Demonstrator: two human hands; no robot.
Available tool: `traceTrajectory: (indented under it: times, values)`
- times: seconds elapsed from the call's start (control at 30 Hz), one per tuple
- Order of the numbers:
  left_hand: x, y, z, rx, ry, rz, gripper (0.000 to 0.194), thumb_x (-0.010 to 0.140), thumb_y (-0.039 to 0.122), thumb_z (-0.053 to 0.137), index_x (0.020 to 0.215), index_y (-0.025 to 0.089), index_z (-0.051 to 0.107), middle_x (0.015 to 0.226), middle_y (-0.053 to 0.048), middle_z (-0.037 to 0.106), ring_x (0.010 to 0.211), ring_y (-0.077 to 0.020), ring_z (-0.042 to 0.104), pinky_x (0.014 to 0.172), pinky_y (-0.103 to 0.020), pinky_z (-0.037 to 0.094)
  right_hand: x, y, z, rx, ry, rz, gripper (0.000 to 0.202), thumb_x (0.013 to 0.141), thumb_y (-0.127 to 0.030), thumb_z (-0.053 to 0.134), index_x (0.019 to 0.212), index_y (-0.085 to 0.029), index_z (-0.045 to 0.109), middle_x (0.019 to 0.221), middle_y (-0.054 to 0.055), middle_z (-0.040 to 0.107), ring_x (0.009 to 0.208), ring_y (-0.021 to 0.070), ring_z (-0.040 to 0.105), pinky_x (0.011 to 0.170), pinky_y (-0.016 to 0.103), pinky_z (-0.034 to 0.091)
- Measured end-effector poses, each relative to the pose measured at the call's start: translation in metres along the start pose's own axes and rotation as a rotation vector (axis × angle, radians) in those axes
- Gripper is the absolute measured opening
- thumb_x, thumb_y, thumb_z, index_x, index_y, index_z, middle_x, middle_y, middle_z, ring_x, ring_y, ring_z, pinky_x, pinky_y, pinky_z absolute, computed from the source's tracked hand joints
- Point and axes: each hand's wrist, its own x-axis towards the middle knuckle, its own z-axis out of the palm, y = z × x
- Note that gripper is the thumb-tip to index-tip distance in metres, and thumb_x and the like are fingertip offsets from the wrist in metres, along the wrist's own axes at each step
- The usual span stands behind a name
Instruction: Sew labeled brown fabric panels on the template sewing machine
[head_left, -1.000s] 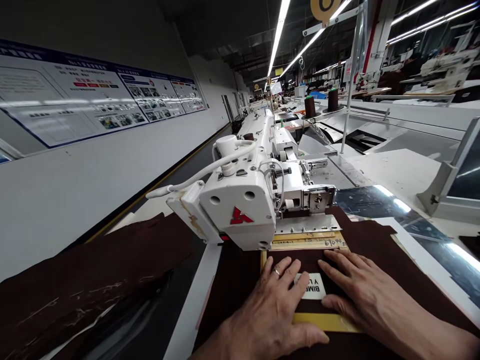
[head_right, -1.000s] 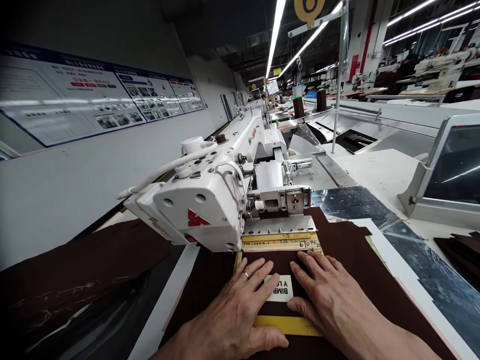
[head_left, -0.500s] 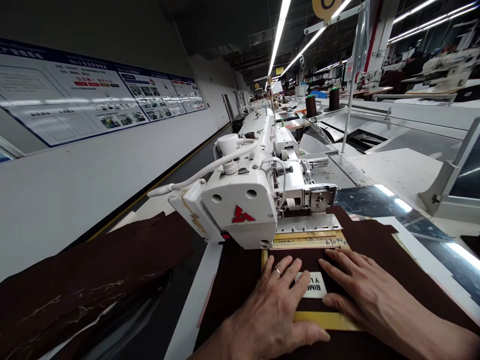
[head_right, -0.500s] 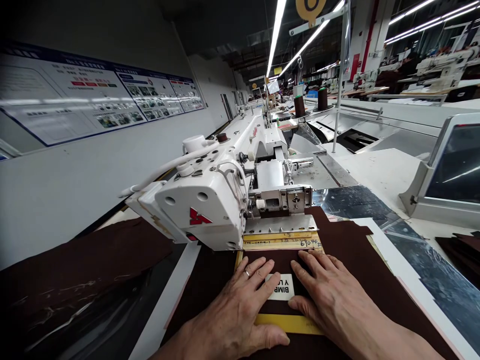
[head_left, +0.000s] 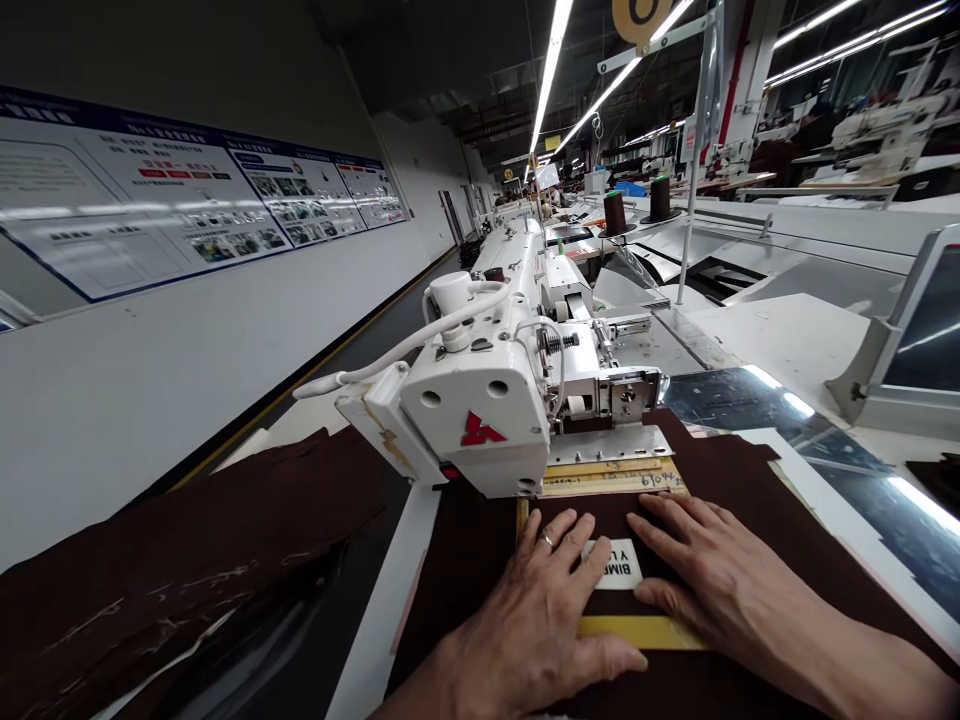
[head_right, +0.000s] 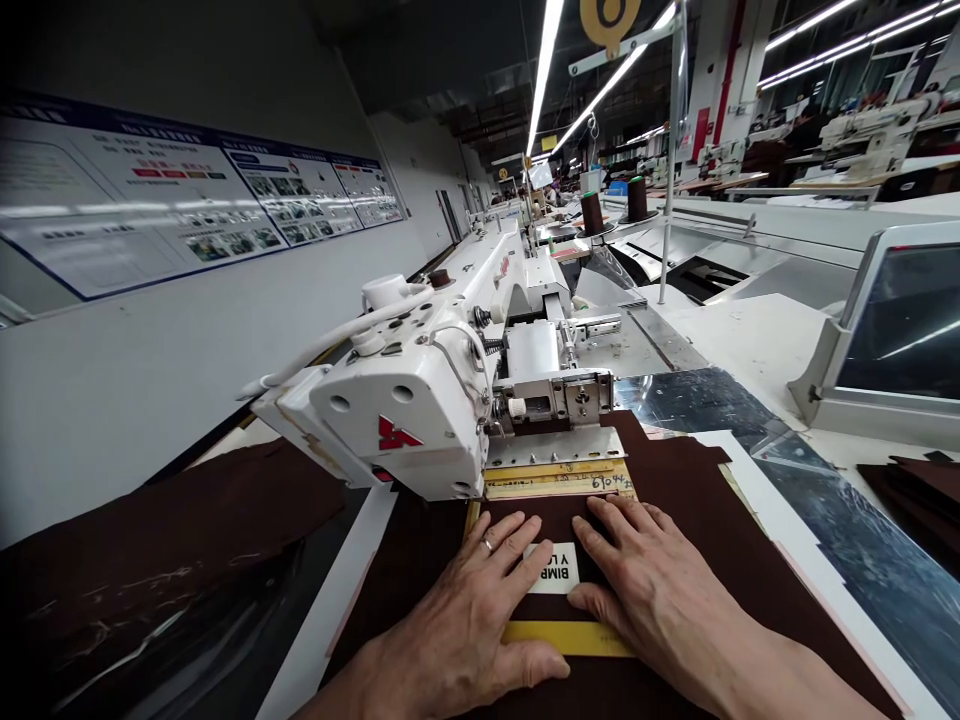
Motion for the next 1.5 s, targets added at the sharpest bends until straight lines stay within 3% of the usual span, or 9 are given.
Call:
traceTrajectory:
  times: [0.33,0.57,0.87,1.5]
  values:
    - [-0.003,-0.001,-0.004,0.027,-0.002,-0.005,0.083,0.090,0.076,0.049,0.154,0.023,0.040,0.163,-0.010,0.034,0.153,-0.0328,0.025,0.123,-0.059,0.025,0.008,-0.008,-0.004,-0.019,-0.023,-0.017,0.053,0.091,-0.046,0.067,0.135,-0.018,0.063,0.137,0.017,0.062,0.124,0.0408,0.055,0.093,0.057,0.053]
    - [-0.005,-0.003,-0.011,0.125,-0.077,-0.025,0.087,0.086,0.069,0.063,0.154,0.020,0.039,0.164,-0.012,0.033,0.152,-0.0355,0.027,0.120,-0.062,0.031,0.017,-0.016,-0.014,0.043,-0.086,-0.046,0.052,0.093,-0.042,0.065,0.139,-0.017,0.059,0.140,0.019,0.059,0.125,0.0401,0.055,0.095,0.057,0.052]
    - [-0.006,-0.007,-0.016,0.165,-0.099,-0.034,0.092,0.086,0.079,0.051,0.154,0.018,0.040,0.162,-0.016,0.034,0.150,-0.0358,0.030,0.120,-0.060,0.032,0.031,-0.027,-0.024,0.072,-0.170,-0.073,0.052,0.096,-0.041,0.062,0.140,-0.014,0.058,0.140,0.021,0.059,0.126,0.0418,0.055,0.096,0.058,0.052]
    - [-0.020,-0.023,-0.014,0.153,-0.046,-0.015,0.095,0.087,0.081,0.045,0.156,0.017,0.036,0.160,-0.016,0.037,0.149,-0.0368,0.033,0.119,-0.062,0.033,0.054,-0.050,-0.019,0.091,-0.151,-0.137,0.044,0.097,-0.038,0.059,0.133,-0.013,0.060,0.133,0.020,0.060,0.114,0.0377,0.058,0.088,0.055,0.054]
